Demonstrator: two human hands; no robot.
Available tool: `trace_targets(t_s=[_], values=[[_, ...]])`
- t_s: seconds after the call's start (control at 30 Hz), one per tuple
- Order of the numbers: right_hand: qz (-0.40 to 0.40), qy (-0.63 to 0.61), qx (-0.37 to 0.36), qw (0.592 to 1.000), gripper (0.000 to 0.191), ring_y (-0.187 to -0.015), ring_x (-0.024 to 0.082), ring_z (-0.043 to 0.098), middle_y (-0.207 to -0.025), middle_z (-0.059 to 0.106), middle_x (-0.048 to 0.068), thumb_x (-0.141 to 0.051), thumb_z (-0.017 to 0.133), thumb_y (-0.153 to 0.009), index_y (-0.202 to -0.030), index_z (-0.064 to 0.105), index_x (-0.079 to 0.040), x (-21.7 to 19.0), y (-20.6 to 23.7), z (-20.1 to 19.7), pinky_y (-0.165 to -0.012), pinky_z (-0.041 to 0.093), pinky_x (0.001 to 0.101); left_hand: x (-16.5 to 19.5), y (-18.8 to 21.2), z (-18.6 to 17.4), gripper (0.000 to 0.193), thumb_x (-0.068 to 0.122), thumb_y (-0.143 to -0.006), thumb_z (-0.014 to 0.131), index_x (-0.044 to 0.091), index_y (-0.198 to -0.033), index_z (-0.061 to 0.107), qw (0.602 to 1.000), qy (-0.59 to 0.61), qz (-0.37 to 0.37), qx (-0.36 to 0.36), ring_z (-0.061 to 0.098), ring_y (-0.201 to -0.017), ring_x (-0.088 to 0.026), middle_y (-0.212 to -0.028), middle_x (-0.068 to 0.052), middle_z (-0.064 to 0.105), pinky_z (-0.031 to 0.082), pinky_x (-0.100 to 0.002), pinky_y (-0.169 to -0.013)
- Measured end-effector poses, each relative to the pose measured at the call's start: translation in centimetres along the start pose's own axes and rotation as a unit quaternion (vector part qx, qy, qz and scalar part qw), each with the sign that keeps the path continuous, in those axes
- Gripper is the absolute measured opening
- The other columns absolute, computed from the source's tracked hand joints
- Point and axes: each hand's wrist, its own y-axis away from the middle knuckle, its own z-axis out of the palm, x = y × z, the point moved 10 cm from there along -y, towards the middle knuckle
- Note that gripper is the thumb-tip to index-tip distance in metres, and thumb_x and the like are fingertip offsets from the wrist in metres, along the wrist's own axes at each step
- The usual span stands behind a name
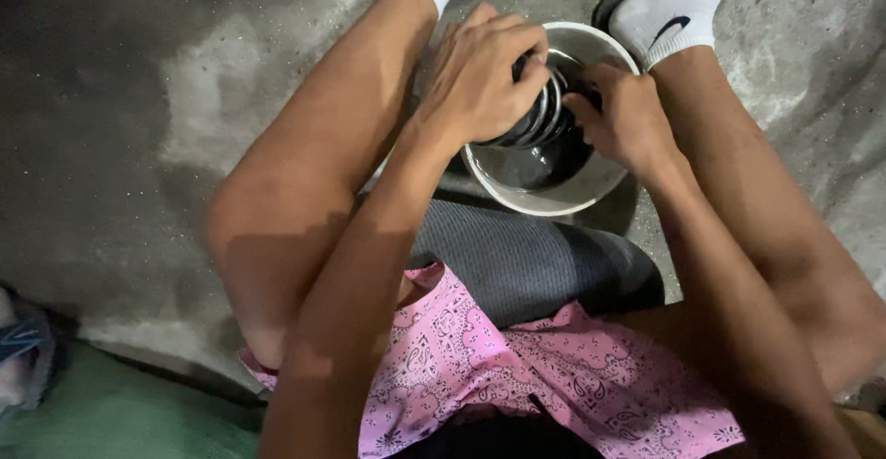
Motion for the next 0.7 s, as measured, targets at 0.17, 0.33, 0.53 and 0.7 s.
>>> trace_targets(t_s=[0.17,0.33,0.53,0.7], values=[[0.097,-0.02,-0.024,0.995,0.028,-0.079,0.039,0.073,-0.083,0.07,0.027,-0.018,0.078,-0.091,-0.106,0.067,0.004,1.6,1.5,1.2,-0.07,0.056,0.0442,-0.2,0.4,-0.2,0.019,0.023,-0.09,0.064,0.007,-0.084,0.073,0.999,0.024,0.001,0.041,0.063,-0.094,-0.033,-0.083,-0.008,0.07,0.05,-0.047,-0.083],[-0.038,0.065,-0.008,0.997,0.023,-0.08,0.043,0.07,-0.088,0.071,0.027,-0.014,0.084,-0.083,-0.091,0.071,0.004,-0.4,1.4,0.7,-0.069,0.055,0.0467,-0.2,0.2,0.1,0.019,0.024,-0.084,0.064,0.007,-0.081,0.073,0.999,0.025,0.005,0.033,0.064,-0.094,-0.034,-0.085,-0.009,0.071,0.051,-0.047,-0.08],[-0.008,0.023,0.068,0.997,0.026,-0.082,0.038,0.073,-0.09,0.071,0.026,-0.012,0.082,-0.1,-0.1,0.064,0.007,0.9,0.7,-0.5,-0.068,0.056,0.0424,-0.2,0.1,0.2,0.021,0.027,-0.083,0.065,0.008,-0.077,0.073,1.0,0.02,-0.01,0.02,0.064,-0.09,-0.033,-0.083,-0.01,0.071,0.051,-0.05,-0.079],[0.145,-0.161,0.052,0.975,0.019,-0.069,0.036,0.071,-0.081,0.069,0.02,-0.013,0.073,-0.101,-0.1,0.061,0.002,3.2,3.9,0.2,-0.059,0.053,0.0404,-0.7,0.4,0.6,0.023,0.029,-0.084,0.063,0.008,-0.076,0.071,0.998,0.047,-0.049,0.008,0.065,-0.093,-0.034,-0.085,-0.01,0.071,0.053,-0.05,-0.079]])
